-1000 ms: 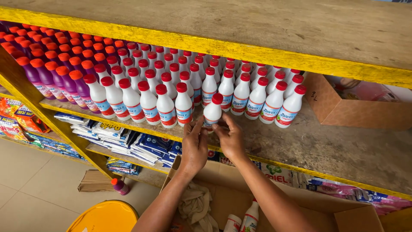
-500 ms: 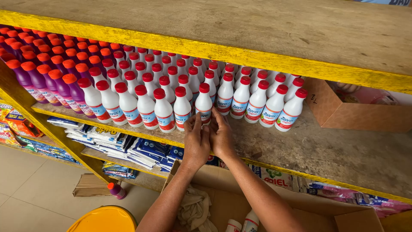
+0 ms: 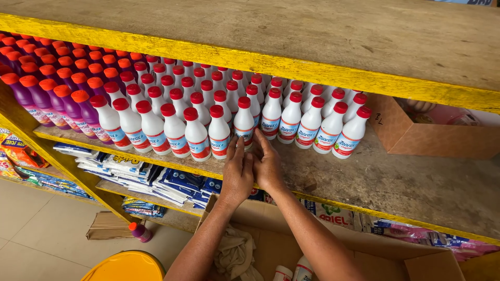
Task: The recorder wipes bottles of cleaning liquid with a cloth and organizes them onto grocery store shelves.
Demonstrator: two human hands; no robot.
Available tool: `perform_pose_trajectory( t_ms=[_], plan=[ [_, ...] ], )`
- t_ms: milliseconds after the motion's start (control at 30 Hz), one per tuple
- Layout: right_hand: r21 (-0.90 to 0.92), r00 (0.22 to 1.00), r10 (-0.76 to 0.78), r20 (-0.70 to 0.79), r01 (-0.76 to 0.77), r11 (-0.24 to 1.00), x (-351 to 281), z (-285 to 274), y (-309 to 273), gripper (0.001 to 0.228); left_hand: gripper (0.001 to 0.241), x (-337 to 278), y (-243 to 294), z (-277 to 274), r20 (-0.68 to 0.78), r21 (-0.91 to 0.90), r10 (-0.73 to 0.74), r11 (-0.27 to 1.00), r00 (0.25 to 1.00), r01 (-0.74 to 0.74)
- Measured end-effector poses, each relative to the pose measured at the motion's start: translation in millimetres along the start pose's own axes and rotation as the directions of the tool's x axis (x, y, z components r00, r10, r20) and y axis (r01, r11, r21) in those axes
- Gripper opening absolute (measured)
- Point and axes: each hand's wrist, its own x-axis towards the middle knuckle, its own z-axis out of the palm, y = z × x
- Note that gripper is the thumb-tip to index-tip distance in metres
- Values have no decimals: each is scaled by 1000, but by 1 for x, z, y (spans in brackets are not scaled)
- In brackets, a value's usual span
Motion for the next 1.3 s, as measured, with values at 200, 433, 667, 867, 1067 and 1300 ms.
perform_pose_trajectory(
  t_ms=[200,433,667,867,1067,1300],
  plan=[
    [131,965,-193,-175,217,967,-52,-14,-25,51,55,-18,38,-17,-5,-98,83,992,997,-83],
    [-203,925,14,379,69,977,-150,-97,7,17,30,-61,61,-28,346,-291,186,953,920,-83],
    [-844,749,576,327,-42,534,-232,-158,129,66,45,-117,1,19,964,264,-253,947,80,-185],
    [-673,715,695,72,-479,563,-273,-170,167,77,136,-172,-59,33,631,750,-774,591,52,-296],
    [-567,625,777,74,-615,548,-275,-150,154,78,135,-236,-160,55,733,679,-609,677,303,-283],
    [-358,689,625,367,-516,778,-242,-162,77,70,44,-168,-112,27,770,500,-395,861,501,-91]
  ],
)
